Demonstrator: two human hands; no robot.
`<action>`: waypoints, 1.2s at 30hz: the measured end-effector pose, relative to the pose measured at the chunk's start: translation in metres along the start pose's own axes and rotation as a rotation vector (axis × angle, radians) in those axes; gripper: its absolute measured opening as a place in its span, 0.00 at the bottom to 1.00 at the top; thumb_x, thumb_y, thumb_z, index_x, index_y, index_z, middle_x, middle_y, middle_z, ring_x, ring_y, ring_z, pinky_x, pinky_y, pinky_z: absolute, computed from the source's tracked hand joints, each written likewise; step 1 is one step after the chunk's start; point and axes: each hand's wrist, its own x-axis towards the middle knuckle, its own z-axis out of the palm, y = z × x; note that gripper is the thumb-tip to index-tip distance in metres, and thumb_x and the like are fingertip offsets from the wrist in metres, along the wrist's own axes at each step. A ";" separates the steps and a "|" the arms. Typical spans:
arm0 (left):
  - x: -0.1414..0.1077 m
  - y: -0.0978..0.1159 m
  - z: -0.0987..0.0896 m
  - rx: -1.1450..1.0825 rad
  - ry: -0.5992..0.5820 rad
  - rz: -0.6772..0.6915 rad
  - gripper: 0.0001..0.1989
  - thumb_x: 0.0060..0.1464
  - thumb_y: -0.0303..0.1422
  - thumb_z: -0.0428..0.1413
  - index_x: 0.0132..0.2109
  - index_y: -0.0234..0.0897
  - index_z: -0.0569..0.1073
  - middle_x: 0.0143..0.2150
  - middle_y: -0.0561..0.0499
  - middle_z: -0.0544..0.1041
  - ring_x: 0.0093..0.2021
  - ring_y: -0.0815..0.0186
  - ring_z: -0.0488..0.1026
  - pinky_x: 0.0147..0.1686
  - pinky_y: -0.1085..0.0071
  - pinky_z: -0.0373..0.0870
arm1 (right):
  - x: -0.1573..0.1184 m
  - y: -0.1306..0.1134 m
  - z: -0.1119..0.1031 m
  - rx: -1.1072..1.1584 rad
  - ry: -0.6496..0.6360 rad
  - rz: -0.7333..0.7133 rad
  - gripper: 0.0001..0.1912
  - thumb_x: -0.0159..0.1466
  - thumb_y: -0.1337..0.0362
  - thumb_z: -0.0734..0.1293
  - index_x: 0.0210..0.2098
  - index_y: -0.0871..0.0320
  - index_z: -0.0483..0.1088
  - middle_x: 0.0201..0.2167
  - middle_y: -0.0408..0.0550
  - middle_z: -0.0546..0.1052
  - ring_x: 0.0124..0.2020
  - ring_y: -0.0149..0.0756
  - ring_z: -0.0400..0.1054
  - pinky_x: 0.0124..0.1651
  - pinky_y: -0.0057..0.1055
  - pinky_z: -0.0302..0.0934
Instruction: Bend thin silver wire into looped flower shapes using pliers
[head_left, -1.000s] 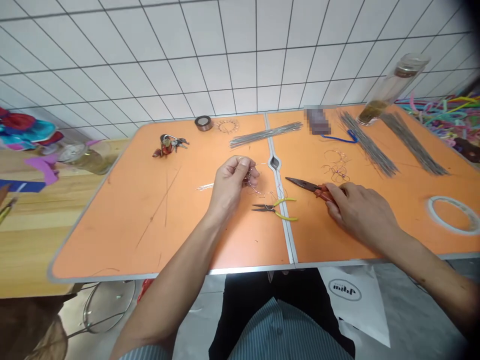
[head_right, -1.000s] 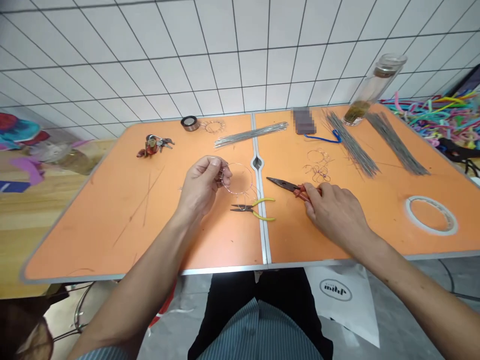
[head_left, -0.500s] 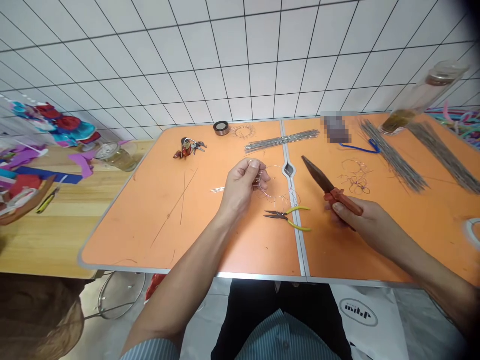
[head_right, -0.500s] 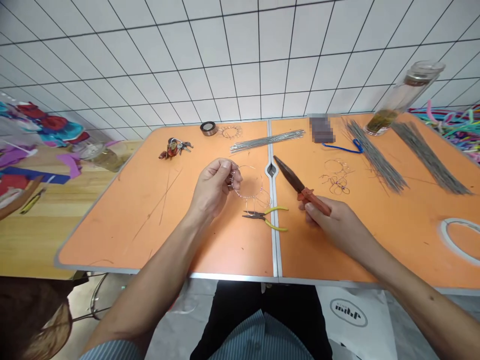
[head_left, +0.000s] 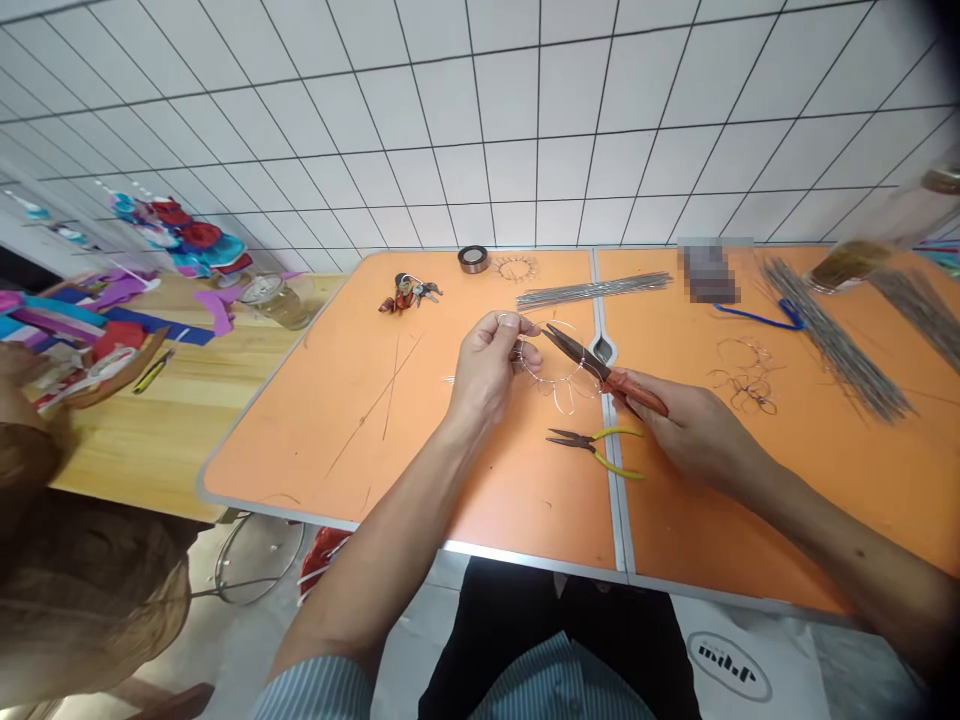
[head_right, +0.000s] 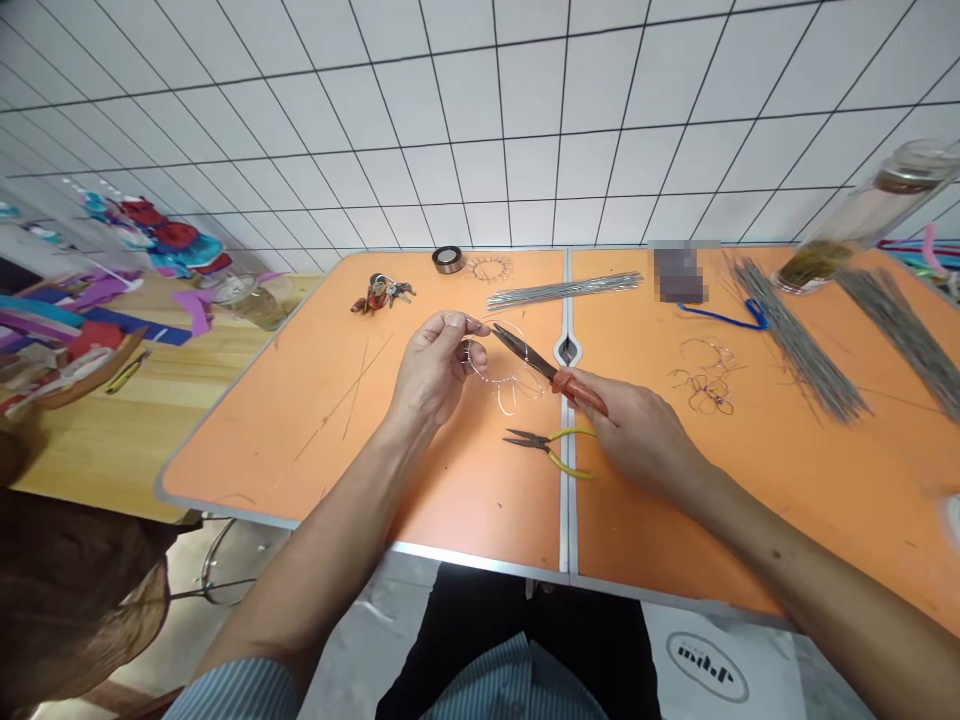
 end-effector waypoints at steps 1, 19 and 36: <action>0.000 0.000 0.000 -0.002 0.012 -0.003 0.13 0.68 0.40 0.64 0.38 0.37 0.75 0.41 0.52 0.81 0.25 0.75 0.76 0.27 0.76 0.74 | 0.002 0.001 0.002 -0.050 0.023 -0.014 0.22 0.80 0.50 0.58 0.61 0.40 0.80 0.59 0.41 0.86 0.56 0.55 0.82 0.50 0.43 0.71; 0.000 -0.001 0.007 -0.011 0.050 -0.076 0.13 0.71 0.35 0.60 0.36 0.36 0.73 0.34 0.51 0.81 0.27 0.72 0.80 0.32 0.75 0.79 | 0.007 0.006 0.027 -0.301 0.198 -0.130 0.23 0.80 0.59 0.57 0.69 0.52 0.74 0.50 0.53 0.85 0.50 0.55 0.76 0.44 0.45 0.65; 0.000 -0.002 0.007 0.039 0.077 -0.075 0.15 0.70 0.37 0.62 0.35 0.37 0.71 0.30 0.53 0.78 0.27 0.71 0.81 0.35 0.75 0.80 | 0.009 -0.006 0.027 -0.288 0.155 -0.074 0.21 0.81 0.56 0.56 0.63 0.50 0.76 0.52 0.53 0.85 0.54 0.55 0.75 0.44 0.44 0.64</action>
